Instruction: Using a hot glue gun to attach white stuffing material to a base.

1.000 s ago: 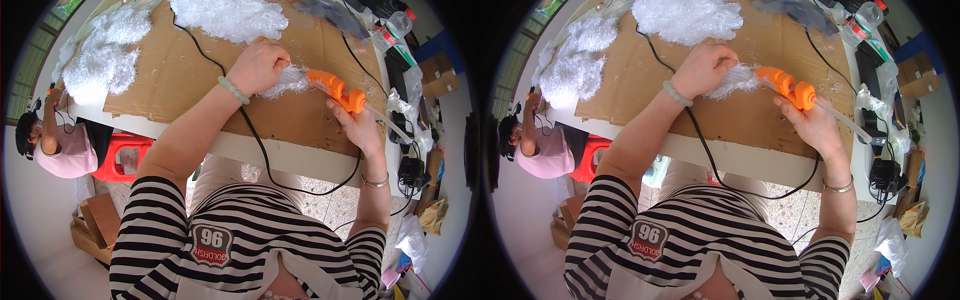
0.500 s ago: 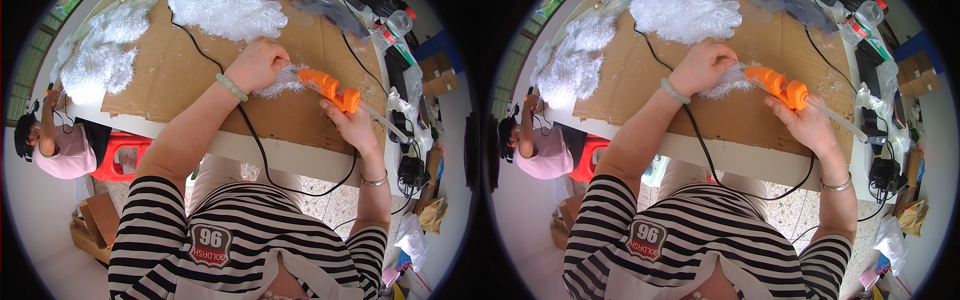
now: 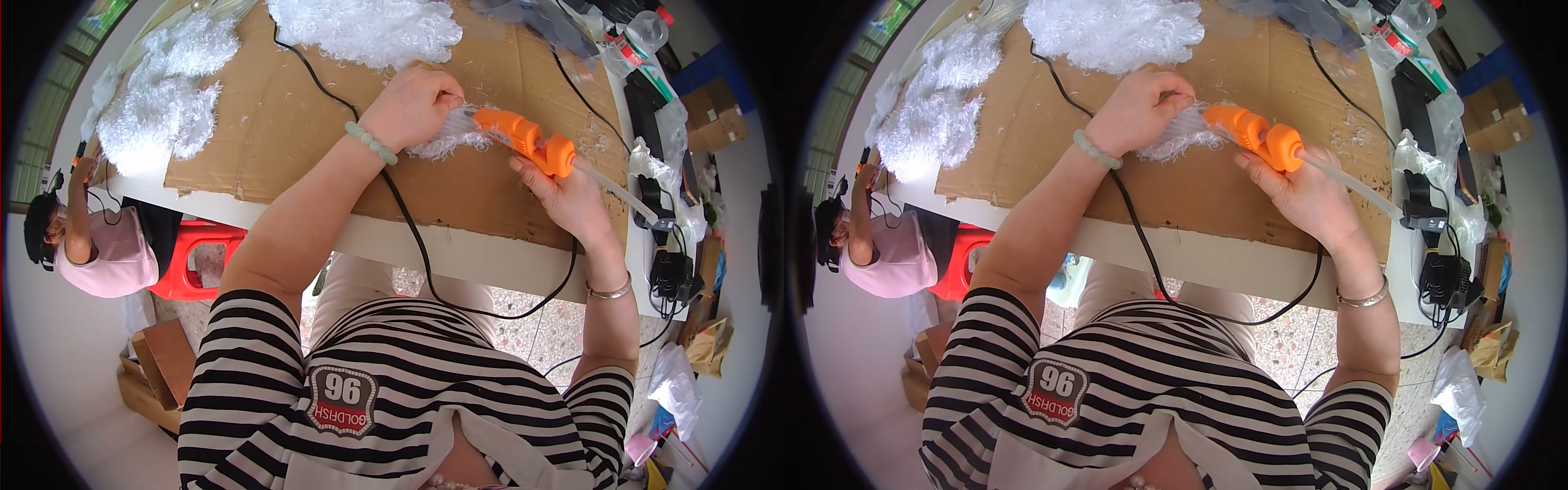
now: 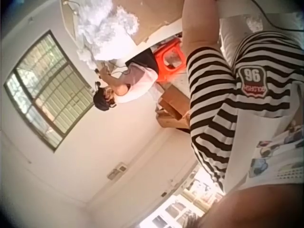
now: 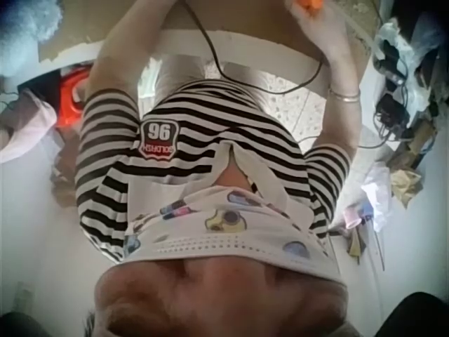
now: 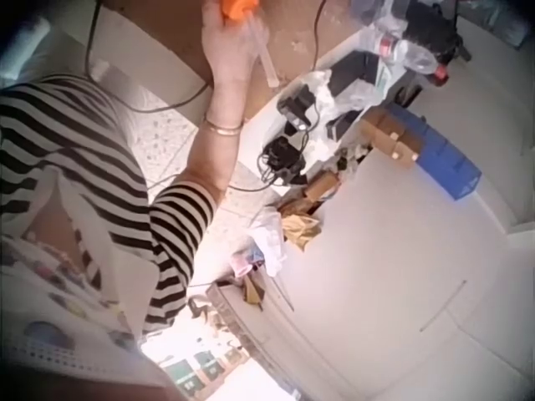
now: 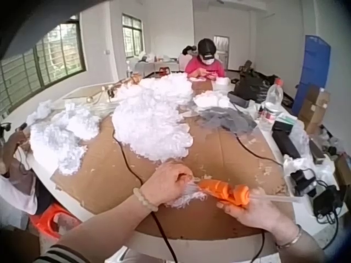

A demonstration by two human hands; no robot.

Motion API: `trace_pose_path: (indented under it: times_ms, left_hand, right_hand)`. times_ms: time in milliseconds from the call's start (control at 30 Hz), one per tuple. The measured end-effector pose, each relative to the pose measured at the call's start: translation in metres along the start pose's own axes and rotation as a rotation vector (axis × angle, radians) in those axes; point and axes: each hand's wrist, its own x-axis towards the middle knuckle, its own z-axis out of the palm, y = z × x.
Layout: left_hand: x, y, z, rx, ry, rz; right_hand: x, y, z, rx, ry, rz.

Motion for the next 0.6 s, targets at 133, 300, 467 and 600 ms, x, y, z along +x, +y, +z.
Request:
trace_pose_path:
  times_ms: [133, 300, 467, 600]
  left_hand:
    - [-0.002, -0.001, -0.001, -0.016, 0.011, 0.008]
    - [-0.004, -0.001, -0.001, 0.008, -0.013, 0.070]
    - [-0.007, 0.015, -0.002, 0.076, 0.058, 0.241]
    - [-0.012, 0.029, -0.006, 0.393, 0.091, 0.387]
  right_hand:
    - [-0.006, 0.002, -0.002, 0.142, 0.025, 0.057]
    - [-0.010, 0.014, -0.011, 0.575, 0.024, 0.245]
    - [-0.010, 0.013, -0.016, 0.762, 0.141, 0.309]
    - [-0.009, 0.012, -0.023, 0.830, 0.213, 0.326]
